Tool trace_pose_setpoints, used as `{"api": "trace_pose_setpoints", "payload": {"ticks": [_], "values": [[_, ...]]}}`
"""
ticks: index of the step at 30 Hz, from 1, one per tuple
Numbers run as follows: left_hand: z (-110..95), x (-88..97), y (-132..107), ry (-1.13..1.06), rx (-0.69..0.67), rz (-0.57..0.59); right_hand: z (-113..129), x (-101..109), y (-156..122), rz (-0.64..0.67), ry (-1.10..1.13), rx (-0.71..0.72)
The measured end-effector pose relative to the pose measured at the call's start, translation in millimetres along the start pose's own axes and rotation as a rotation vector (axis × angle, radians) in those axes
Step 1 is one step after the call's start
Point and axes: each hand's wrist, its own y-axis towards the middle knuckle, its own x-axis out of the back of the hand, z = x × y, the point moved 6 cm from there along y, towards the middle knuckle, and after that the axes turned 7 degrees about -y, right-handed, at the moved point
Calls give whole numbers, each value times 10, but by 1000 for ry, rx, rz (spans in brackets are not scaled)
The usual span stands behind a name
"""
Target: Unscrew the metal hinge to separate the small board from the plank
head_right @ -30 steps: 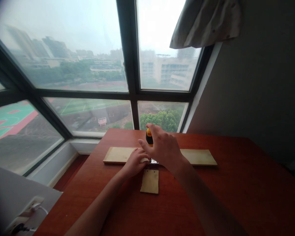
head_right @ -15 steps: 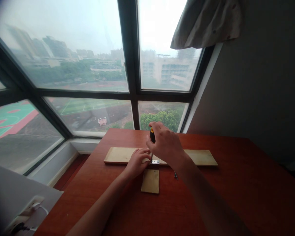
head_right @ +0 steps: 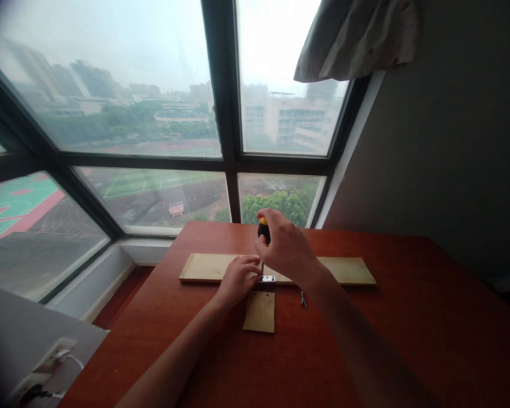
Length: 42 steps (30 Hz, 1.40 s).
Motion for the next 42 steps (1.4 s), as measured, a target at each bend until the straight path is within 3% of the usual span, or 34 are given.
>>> {"api": "trace_pose_setpoints", "payload": {"ticks": [5,12,18,25,31,39,42], "values": [[10,4,1,-14,1,-5,-48,-19,14,30,-115,-64],[8,10,0,-25,19,-6,-9,-7,-15,25,-56,-4],[5,10,2,-28,14,-8,-44,-7,5,26,-157,-83],[23,1,3,-35,23,-12,19,-2,-11,16,-84,32],[23,1,5,-36,11,-17,-8,27,31,9,-273,-96],[27,3,4,-39,11,-23,89,60,11,42,-145,49],[26,5,2,-42,6,-29,74,89,29,-5,-208,-11]]}}
